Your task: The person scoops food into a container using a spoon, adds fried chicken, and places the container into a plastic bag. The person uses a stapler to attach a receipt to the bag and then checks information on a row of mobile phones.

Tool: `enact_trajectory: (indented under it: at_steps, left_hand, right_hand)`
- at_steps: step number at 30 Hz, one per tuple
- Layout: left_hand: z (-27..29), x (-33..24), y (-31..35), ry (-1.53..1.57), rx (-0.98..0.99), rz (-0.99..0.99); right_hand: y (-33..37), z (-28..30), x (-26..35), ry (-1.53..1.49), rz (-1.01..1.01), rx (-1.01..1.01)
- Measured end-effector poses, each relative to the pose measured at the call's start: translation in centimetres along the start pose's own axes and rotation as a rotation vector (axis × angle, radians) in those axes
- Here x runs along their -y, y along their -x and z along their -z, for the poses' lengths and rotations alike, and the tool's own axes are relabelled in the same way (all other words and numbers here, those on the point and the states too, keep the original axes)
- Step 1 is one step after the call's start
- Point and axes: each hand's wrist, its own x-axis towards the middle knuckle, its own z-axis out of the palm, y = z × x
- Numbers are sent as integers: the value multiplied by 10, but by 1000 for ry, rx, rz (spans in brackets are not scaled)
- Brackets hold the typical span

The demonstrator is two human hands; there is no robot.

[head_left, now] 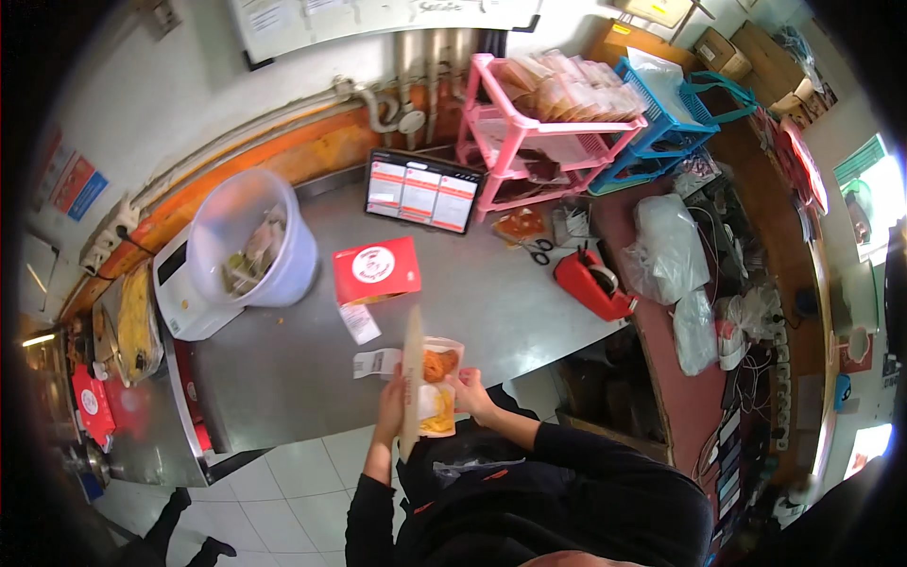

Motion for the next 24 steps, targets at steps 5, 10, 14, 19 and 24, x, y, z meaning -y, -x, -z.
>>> enact_trajectory:
  at_steps: [5, 10, 14, 19, 24]
  left_hand:
    - [-108, -57, -74, -336, 72, 135]
    - [-125, -110, -110, -626, 120, -184]
    - [-155, -158, -79, -653, 62, -397]
    - [-140, -137, -55, -1042, -204, -451]
    - [-109, -127, -83, -799, -257, -293]
  right_hand:
    - [-17, 107, 38, 261, 116, 158]
    - [-135, 191, 161, 704, 1130, -592]
    - [-206, 229, 232, 1273, 767, -601]
    - [-216, 229, 223, 1107, 1128, -1024]
    - [-139, 202, 159, -124, 921, -466]
